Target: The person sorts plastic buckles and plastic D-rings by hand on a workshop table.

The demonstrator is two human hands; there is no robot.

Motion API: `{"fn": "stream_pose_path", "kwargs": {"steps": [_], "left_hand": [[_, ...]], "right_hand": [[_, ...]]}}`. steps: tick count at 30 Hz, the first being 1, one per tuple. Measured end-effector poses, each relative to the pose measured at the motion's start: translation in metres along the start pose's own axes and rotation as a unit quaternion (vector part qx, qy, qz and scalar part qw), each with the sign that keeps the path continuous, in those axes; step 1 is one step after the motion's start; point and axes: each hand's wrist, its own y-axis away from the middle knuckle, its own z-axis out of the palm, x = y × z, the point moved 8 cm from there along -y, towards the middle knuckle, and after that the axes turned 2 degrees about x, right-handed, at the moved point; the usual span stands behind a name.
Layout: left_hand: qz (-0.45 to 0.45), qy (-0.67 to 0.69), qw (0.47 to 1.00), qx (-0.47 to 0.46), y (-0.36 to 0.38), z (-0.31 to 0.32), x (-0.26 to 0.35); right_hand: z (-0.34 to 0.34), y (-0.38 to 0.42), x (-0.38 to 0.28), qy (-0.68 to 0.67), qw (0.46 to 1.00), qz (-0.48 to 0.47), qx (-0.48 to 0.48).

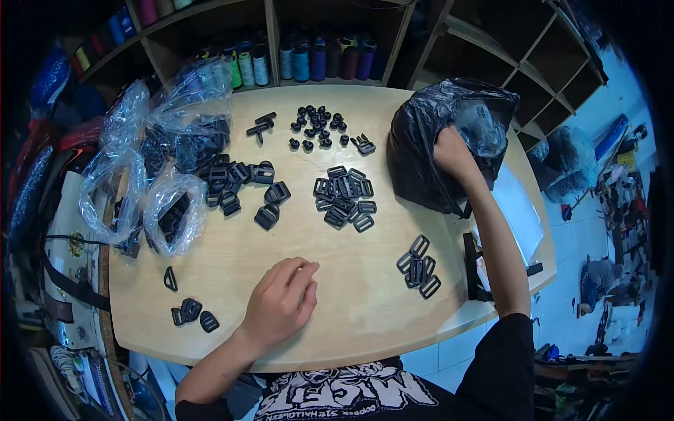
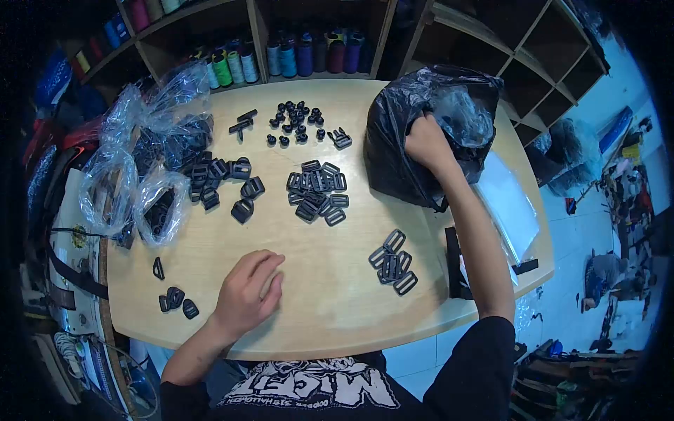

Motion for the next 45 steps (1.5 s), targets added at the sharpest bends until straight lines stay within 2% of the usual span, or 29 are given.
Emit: {"fn": "stream_pose_path", "kwargs": {"steps": [2, 3, 5, 6, 9, 11, 12, 15, 20, 21, 23, 24, 25, 27, 29, 31, 32, 33, 35, 39, 41, 43, 45], "left_hand": [[0.018, 0.001, 1.0, 0.005, 0.002, 0.001, 0.001], [0.017, 0.0, 1.0, 0.006, 0.002, 0.001, 0.0], [0.015, -0.001, 1.0, 0.013, 0.003, -0.001, 0.0], [0.013, -0.003, 1.0, 0.015, 0.003, -0.001, -0.002], [0.019, -0.001, 1.0, 0.02, 0.005, -0.001, -0.003], [0.025, 0.004, 1.0, 0.017, 0.006, 0.001, -0.003], [0.026, 0.003, 0.999, 0.019, 0.007, 0.0, -0.003], [0.026, 0.016, 0.999, 0.02, 0.008, 0.0, -0.004], [0.02, 0.022, 0.999, 0.017, 0.007, -0.001, -0.004], [0.021, 0.025, 0.999, 0.016, 0.008, -0.002, -0.003], [0.009, 0.027, 0.999, 0.016, 0.007, -0.003, -0.004], [0.013, 0.03, 0.999, 0.017, 0.007, -0.004, -0.005], [0.007, 0.029, 0.999, 0.018, 0.008, -0.005, -0.007], [0.008, 0.035, 0.999, 0.021, 0.008, -0.004, -0.007], [-0.008, 0.034, 0.999, 0.02, 0.008, -0.004, -0.01], [-0.006, 0.04, 0.999, 0.02, 0.008, -0.004, -0.009], [-0.009, 0.041, 0.999, 0.02, 0.008, -0.004, -0.009], [-0.007, 0.045, 0.999, 0.02, 0.008, -0.002, -0.009], [-0.015, 0.045, 0.999, 0.017, 0.009, -0.001, -0.01], [-0.019, 0.048, 0.999, 0.015, 0.009, -0.002, -0.01], [-0.018, 0.05, 0.998, 0.021, 0.007, -0.004, -0.011], [-0.054, 0.083, 0.995, 0.02, 0.004, -0.007, -0.016], [-0.091, 0.113, 0.989, 0.021, -0.005, -0.014, -0.021]], "right_hand": [[0.022, -0.004, 0.0, 0.143, 0.98, -0.097, -0.096], [0.024, -0.003, -0.001, 0.143, 0.98, -0.099, -0.096], [0.013, -0.003, 0.003, 0.07, 0.997, -0.039, -0.005], [0.013, -0.003, 0.001, 0.069, 0.997, -0.042, -0.005], [0.01, -0.005, 0.005, 0.084, 0.996, -0.023, -0.023], [0.016, -0.01, 0.006, 0.145, 0.983, -0.049, -0.102], [0.002, -0.007, 0.007, 0.077, 0.995, 0.04, -0.049], [-0.018, -0.008, 0.012, 0.028, 0.998, 0.064, -0.004], [-0.034, -0.007, 0.03, 0.024, 0.987, 0.133, -0.09], [-0.034, -0.003, 0.033, -0.068, 0.98, 0.164, -0.092], [-0.033, 0.001, 0.038, -0.251, 0.939, 0.217, -0.09], [-0.036, 0.001, 0.042, -0.248, 0.94, 0.218, -0.086], [-0.03, 0.005, 0.051, -0.346, 0.897, 0.257, -0.099], [-0.026, 0.013, 0.057, -0.528, 0.776, 0.323, -0.117], [-0.042, 0.021, 0.056, -0.528, 0.776, 0.317, -0.133], [-0.048, 0.031, 0.046, -0.613, 0.708, 0.333, -0.108], [-0.051, 0.031, 0.049, -0.622, 0.709, 0.298, -0.146], [-0.058, 0.033, 0.052, -0.62, 0.71, 0.3, -0.145], [-0.062, 0.038, 0.032, -0.64, 0.681, 0.248, -0.255], [-0.065, 0.044, -0.001, -0.639, 0.701, 0.229, -0.22], [-0.07, 0.044, -0.031, -0.612, 0.732, 0.14, -0.262], [-0.065, 0.051, -0.053, -0.62, 0.731, 0.133, -0.254], [-0.053, 0.062, -0.083, -0.64, 0.701, 0.089, -0.3]]}}
